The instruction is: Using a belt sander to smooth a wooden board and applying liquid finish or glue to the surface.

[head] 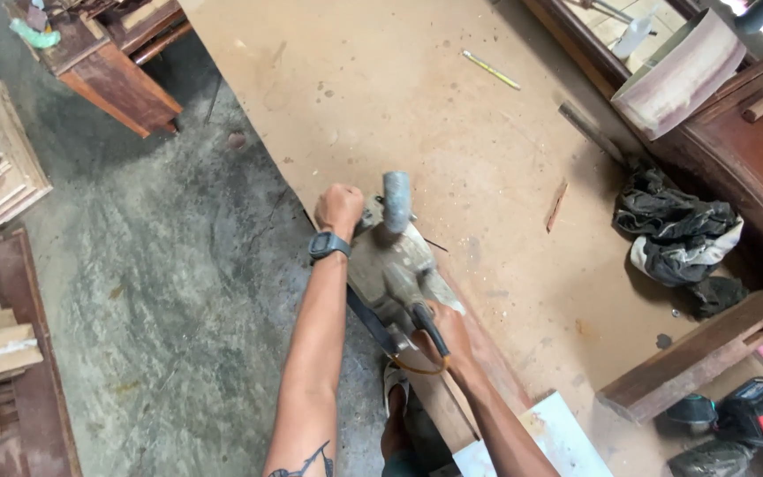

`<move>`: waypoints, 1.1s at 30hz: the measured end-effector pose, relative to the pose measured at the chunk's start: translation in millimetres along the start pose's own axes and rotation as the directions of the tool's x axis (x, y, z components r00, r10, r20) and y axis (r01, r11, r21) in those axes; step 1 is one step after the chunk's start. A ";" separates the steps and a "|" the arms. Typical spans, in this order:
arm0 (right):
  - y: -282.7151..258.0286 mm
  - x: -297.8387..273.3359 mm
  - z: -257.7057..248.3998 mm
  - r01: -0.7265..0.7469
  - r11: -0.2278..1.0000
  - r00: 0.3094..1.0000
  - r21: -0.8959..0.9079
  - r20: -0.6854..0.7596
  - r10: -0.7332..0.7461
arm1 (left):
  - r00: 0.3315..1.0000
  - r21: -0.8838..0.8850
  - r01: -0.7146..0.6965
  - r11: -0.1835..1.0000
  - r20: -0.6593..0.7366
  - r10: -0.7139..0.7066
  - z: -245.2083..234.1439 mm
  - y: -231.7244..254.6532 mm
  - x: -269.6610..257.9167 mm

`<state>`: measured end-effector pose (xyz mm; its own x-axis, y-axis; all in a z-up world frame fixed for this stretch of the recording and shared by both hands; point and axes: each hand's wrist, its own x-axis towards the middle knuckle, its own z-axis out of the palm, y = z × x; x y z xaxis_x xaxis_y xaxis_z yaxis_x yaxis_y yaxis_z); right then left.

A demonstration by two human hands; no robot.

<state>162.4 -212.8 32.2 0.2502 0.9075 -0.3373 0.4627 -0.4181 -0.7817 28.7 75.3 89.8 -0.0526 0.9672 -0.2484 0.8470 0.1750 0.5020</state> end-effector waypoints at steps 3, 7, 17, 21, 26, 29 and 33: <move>37.0 -43.2 -4.6 -0.027 0.992 1.000 -0.127 -0.016 0.025 | 0.996 -0.030 0.023 0.999 0.087 -0.020 6.1 17.2 -67.9; 22.3 -131.5 -42.2 -0.089 0.990 0.996 -0.108 -0.031 0.086 | 0.985 -0.047 0.045 0.998 0.171 -0.036 47.1 8.1 -136.4; 25.5 -140.6 -46.7 -0.094 0.989 0.994 -0.113 0.041 0.099 | 0.979 -0.126 0.051 0.991 0.203 -0.024 25.3 10.4 -156.8; -12.8 -76.4 -43.5 0.167 0.985 0.986 -0.037 -0.002 -0.167 | 0.974 -0.186 0.100 0.977 0.217 -0.058 -5.0 30.2 -98.1; -12.6 10.5 -27.4 -0.097 0.995 0.995 -0.018 0.037 0.097 | 0.996 -0.035 0.036 0.999 0.082 -0.033 25.9 24.7 8.0; -15.0 31.7 -37.2 -0.081 0.996 0.997 0.033 0.019 0.081 | 0.999 -0.028 -0.001 1.000 0.052 0.002 30.4 31.2 40.5; -23.9 30.4 -59.6 -0.097 0.995 0.995 0.027 -0.023 0.097 | 0.999 -0.025 -0.036 0.999 0.039 0.037 38.3 54.7 34.9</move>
<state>209.7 -177.6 71.8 0.3135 0.8615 -0.3995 0.4134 -0.5026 -0.7593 93.5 111.6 76.8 -0.0008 0.9651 -0.2618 0.8351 0.1447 0.5308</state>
